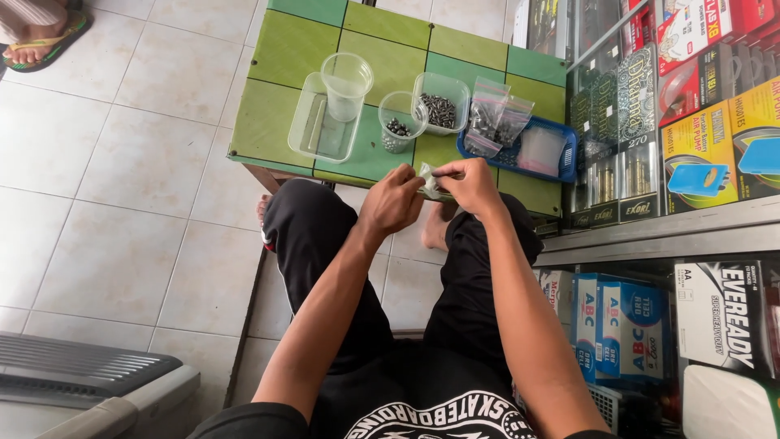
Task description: The person counts small lead sinkers from a plastic container and places them one by one into a small clear plastic bag.
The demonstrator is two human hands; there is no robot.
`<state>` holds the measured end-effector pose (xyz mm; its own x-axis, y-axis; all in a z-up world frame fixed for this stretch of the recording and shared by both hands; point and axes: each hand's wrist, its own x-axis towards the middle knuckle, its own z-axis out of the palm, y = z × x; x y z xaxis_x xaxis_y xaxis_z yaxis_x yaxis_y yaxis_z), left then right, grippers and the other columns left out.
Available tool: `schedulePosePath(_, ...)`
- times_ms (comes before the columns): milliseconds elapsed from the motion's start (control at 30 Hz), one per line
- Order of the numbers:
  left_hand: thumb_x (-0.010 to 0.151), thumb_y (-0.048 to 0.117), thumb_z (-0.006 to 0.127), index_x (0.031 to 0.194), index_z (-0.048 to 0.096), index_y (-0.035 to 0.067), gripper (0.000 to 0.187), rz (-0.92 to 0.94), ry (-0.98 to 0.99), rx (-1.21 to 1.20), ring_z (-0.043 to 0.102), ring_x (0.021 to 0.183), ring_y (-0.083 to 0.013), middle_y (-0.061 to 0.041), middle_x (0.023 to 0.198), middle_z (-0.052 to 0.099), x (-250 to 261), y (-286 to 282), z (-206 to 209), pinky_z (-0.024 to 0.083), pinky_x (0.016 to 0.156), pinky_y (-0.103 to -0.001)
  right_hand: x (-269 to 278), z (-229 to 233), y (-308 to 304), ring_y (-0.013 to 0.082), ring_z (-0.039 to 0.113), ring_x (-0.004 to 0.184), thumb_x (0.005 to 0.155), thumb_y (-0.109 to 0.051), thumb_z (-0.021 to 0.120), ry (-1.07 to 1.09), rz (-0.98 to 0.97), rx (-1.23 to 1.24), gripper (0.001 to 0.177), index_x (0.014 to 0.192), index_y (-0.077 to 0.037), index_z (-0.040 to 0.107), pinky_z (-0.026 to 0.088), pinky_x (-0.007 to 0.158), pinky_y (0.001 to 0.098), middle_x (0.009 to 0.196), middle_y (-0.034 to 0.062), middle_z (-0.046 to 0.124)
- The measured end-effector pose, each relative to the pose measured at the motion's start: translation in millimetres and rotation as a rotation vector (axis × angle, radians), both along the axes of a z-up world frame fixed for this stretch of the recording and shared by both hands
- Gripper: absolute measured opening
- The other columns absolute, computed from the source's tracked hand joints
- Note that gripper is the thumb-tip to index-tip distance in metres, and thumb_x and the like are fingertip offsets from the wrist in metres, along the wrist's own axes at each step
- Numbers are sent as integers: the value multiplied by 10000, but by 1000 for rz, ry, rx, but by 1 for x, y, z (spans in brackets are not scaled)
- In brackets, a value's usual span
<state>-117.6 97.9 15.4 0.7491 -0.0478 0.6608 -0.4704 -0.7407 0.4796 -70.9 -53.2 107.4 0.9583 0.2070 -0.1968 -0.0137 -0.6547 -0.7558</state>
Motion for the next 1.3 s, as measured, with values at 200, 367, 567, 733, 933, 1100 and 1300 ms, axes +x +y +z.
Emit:
schedulePosePath(200, 797, 184, 649, 953, 518, 186, 203, -101, 142, -81, 606, 857, -259, -21, 988, 483, -15, 2, 22, 530, 608, -353, 0, -13, -20, 238, 619, 912, 744, -81, 587, -87, 86, -12, 238, 880, -168, 761, 500, 749, 393, 969, 105, 645)
schedulePosePath(367, 866, 189, 610, 995, 482, 135, 189, -80, 162, -7, 554, 1058, -309, -67, 1162, 471, -13, -4, 17, 524, 717, -392, -14, 10, -3, 216, 622, 872, 766, -15, 541, -64, 159, 35, 256, 924, -69, 735, 494, 720, 394, 897, 144, 684)
schedulePosePath(567, 850, 223, 599, 1020, 425, 107, 269, -170, 258, -53, 469, 1208, -396, -138, 1327, 411, -18, -4, 23, 481, 893, -475, -28, 29, 7, 138, 622, 866, 747, -153, 617, 89, 206, 77, 202, 892, -152, 757, 491, 765, 358, 870, 43, 715)
schedulePosePath(733, 702, 331, 715, 1186, 335, 127, 648, -298, 421, -396, 564, 984, -451, -153, 1135, 411, -20, -6, 24, 505, 737, -526, -26, 52, 13, 240, 625, 957, 804, -137, 636, 31, 315, 0, 157, 901, -54, 726, 469, 798, 420, 939, 153, 713)
schedulePosePath(933, 605, 137, 602, 1435, 203, 115, 922, -234, 339, -548, 516, 918, -405, -129, 984, 380, -14, -2, 31, 463, 701, -463, -17, 58, 20, 356, 658, 852, 738, -289, 759, -156, 419, -205, 281, 890, -56, 720, 530, 760, 359, 854, 161, 701)
schedulePosePath(1100, 606, 284, 752, 1448, 246, 75, 1005, -92, 347, -492, 529, 985, -415, -165, 1007, 470, -19, 2, 46, 471, 807, -477, -6, 48, 27, 270, 659, 733, 832, -242, 675, -204, 388, -203, 107, 808, -149, 723, 510, 670, 372, 667, 57, 677)
schedulePosePath(1300, 601, 336, 796, 1265, 461, 94, 782, 92, 241, -531, 567, 879, -291, -79, 873, 508, -5, 6, 26, 486, 772, -388, -8, 46, 46, 194, 673, 724, 832, -293, 653, -195, 336, -154, 100, 787, -221, 707, 520, 678, 315, 645, 12, 677)
